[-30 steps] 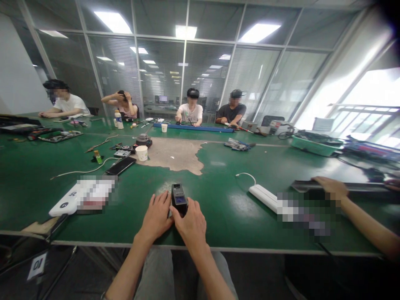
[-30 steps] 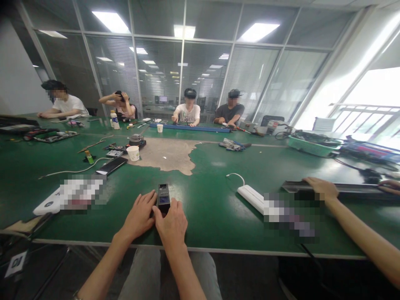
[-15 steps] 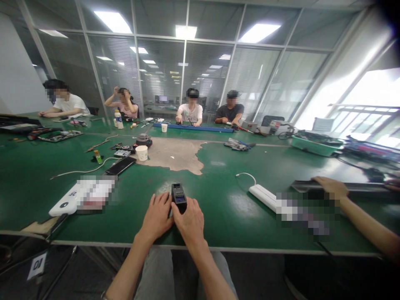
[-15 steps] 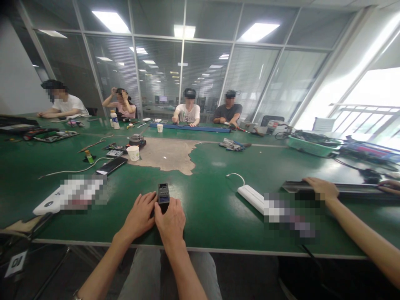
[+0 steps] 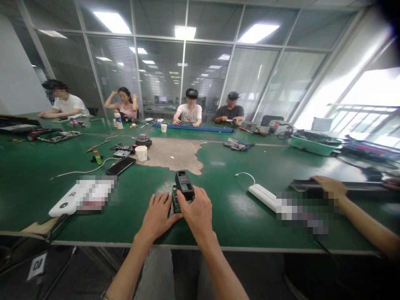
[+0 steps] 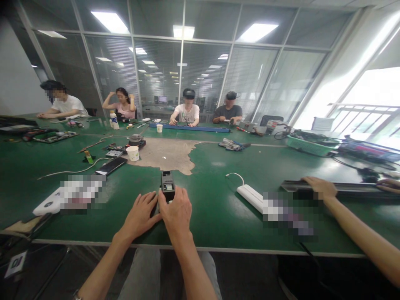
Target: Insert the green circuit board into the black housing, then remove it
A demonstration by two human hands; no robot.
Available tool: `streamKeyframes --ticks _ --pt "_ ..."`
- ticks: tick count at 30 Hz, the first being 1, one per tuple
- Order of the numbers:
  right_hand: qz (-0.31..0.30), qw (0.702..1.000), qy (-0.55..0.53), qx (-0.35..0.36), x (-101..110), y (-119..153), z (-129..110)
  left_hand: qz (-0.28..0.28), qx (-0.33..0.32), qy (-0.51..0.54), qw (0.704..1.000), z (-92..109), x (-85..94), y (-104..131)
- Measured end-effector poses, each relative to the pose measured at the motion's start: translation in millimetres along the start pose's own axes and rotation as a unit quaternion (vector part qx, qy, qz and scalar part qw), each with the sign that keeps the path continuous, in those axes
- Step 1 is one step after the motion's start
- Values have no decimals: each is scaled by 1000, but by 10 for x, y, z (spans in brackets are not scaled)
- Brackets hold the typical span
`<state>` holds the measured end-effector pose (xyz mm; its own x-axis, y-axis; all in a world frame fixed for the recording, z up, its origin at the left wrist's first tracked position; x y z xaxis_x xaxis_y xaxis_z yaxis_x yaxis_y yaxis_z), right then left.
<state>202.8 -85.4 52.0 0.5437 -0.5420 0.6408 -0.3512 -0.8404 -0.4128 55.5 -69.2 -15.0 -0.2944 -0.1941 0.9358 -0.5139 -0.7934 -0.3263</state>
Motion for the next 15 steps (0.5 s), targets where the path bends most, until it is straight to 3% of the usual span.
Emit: streamKeyframes --ticks 15 --pt "35 998 46 -35 138 -137 524 1 4 2 1000 6 -1 -14"
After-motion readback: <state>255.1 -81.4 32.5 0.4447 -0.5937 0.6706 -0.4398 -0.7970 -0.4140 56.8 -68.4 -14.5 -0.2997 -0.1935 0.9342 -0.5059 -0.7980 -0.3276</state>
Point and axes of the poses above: each hand's wrist, its own y-axis away from the middle knuckle, its own x-axis out of the back of the hand, z = x × y, the point moved 2 cm from there along -y, towards the middle knuckle, and after that the axes turned 11 degrees about -x, right-handed, at the moved point
